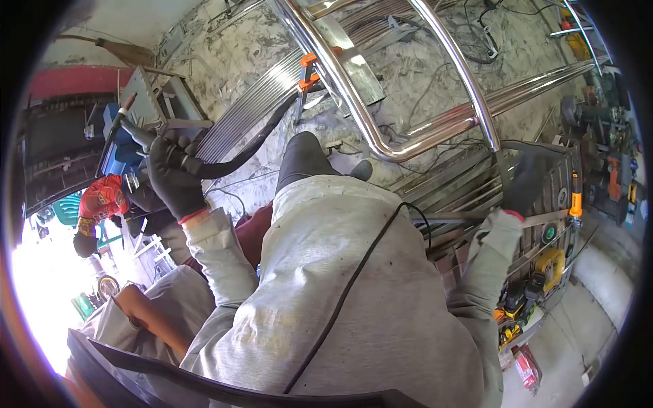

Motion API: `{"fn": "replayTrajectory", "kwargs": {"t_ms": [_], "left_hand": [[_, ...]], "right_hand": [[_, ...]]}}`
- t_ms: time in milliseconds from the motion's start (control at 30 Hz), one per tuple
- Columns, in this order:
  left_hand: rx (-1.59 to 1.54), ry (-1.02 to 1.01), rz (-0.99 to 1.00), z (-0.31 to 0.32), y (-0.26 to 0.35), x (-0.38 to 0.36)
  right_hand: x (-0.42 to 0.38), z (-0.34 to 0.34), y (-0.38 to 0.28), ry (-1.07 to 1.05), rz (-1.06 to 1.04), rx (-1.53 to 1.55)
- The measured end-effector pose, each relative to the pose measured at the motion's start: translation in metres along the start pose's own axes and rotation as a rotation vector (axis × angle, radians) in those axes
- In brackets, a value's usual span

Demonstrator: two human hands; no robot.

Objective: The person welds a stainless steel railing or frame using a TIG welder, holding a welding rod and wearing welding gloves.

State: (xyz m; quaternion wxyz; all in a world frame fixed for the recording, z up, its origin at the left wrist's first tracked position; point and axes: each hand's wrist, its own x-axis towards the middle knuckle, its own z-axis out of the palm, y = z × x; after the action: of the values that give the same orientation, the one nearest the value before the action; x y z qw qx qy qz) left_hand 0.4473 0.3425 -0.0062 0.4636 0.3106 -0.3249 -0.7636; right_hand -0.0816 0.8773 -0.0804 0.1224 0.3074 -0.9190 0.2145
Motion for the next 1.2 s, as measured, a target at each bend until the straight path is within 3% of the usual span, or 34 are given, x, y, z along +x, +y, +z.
{"fn": "replayTrajectory", "kwargs": {"t_ms": [33,67,167,233,300,333,400,467,500,533,567,767,800,833,867,900,933,1000,1167,1200], "left_hand": [[0.254,0.143,0.069,0.008,-0.001,-0.001],[0.509,0.284,0.142,0.013,0.000,-0.002],[0.495,0.289,0.173,0.000,0.016,0.006],[0.310,0.302,0.098,-0.013,0.031,0.019],[0.180,0.192,0.134,0.008,0.028,0.030],[0.051,0.087,0.154,0.016,0.028,0.038],[0.169,0.070,0.071,0.007,0.027,0.057],[0.402,0.119,-0.090,0.001,0.016,0.094],[0.717,0.043,0.075,0.002,0.007,0.111],[0.712,0.023,0.064,-0.003,0.005,0.127],[0.634,-0.038,-0.043,-0.007,0.006,0.143],[0.240,-0.358,-0.401,-0.025,-0.004,0.225],[0.241,-0.353,-0.415,-0.031,-0.015,0.245],[0.639,-0.357,-0.387,-0.036,-0.029,0.264],[1.037,-0.363,-0.341,-0.042,-0.048,0.289],[1.070,-0.436,-0.322,-0.078,-0.076,0.325],[1.070,-0.450,-0.329,-0.073,-0.092,0.343],[1.049,-0.243,-0.606,-0.051,-0.127,0.369],[1.034,-0.606,-0.538,-0.012,-0.249,0.423],[0.895,-0.608,-0.590,0.011,-0.261,0.420]], "right_hand": [[-0.031,0.006,-0.033,-0.131,-0.130,-0.196],[-0.056,0.026,-0.047,-0.141,0.040,-0.051],[-0.108,0.071,-0.086,-0.202,0.406,0.397],[-0.133,0.106,-0.100,-0.073,-0.129,0.070],[-0.130,0.114,-0.142,-0.536,0.042,0.148],[-0.131,0.128,-0.153,-0.522,0.047,0.153],[-0.148,0.179,-0.168,-0.563,0.125,0.612],[-0.183,0.232,-0.170,-0.501,0.158,0.853],[-0.188,0.240,-0.184,-0.591,0.277,0.945],[-0.205,0.244,-0.177,-0.496,-0.222,0.290],[-0.209,0.246,-0.176,-0.493,-0.203,0.276],[-0.220,0.258,-0.175,-0.709,0.888,0.492],[-0.221,0.259,-0.175,-0.726,1.074,0.523],[-0.221,0.261,-0.174,-0.736,1.262,0.555],[-0.195,0.259,-0.216,-0.732,1.274,0.553],[-0.178,0.273,-0.241,-0.734,1.269,0.590],[-0.166,0.288,-0.258,-0.733,1.265,0.626],[-0.142,0.316,-0.288,-0.708,1.259,0.707],[-0.041,0.348,-0.324,-0.460,1.187,0.939],[-0.018,0.351,-0.326,-0.403,1.159,0.987]]}}
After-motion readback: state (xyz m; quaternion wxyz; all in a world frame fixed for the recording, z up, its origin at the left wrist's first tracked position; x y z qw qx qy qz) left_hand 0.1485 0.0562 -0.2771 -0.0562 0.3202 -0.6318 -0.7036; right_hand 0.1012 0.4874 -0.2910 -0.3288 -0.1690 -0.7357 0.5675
